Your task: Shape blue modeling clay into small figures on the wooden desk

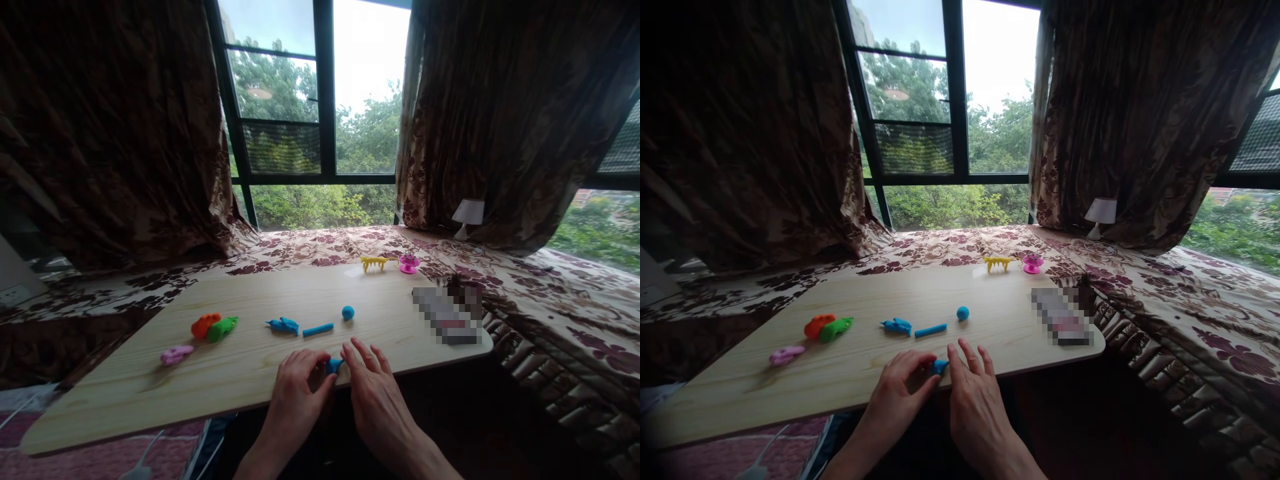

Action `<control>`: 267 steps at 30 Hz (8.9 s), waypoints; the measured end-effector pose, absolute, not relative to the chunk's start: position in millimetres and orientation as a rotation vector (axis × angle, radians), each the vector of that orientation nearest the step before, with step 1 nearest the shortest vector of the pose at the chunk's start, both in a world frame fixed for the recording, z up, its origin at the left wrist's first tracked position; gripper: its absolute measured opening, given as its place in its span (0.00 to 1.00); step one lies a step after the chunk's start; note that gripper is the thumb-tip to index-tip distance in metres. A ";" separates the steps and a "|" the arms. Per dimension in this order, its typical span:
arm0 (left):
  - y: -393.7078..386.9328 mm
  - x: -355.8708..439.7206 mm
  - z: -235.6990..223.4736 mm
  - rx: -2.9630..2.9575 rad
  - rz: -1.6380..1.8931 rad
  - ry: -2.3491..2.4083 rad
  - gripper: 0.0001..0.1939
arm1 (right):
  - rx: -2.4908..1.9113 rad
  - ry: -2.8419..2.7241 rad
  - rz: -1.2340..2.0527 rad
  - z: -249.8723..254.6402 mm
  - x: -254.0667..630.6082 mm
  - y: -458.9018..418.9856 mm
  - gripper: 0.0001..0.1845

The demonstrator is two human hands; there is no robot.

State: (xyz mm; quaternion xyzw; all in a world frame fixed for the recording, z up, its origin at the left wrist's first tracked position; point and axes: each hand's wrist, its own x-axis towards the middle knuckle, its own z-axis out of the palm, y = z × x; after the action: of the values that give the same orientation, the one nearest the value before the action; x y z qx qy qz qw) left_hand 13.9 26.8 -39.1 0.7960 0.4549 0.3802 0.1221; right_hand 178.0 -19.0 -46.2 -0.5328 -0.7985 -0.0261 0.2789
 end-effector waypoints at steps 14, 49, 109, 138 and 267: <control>27.5 14.3 -42.3 2.334 1.121 1.347 0.09 | -1.455 -2.132 -0.090 -48.2 180.0 -16.2 0.32; 27.6 20.7 -33.1 2.330 1.104 1.376 0.15 | -1.434 -2.050 -0.133 -42.1 187.4 -21.0 0.31; -1.9 16.1 -23.4 0.691 1.102 0.831 0.19 | -0.896 -1.755 0.754 25.6 173.8 3.4 0.17; -8.3 14.0 -12.2 0.695 1.123 0.864 0.23 | -0.908 -1.760 0.670 20.5 171.8 3.9 0.06; 32.6 2.1 -32.8 2.194 1.183 1.365 0.20 | -1.112 -2.120 0.312 -13.4 174.2 34.7 0.08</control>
State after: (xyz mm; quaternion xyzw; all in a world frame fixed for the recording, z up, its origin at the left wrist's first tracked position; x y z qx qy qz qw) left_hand 2.1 32.6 -32.8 0.7634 0.4749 0.4115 0.1493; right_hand 174.2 34.7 -13.4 -0.4306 -0.8207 0.1206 0.3556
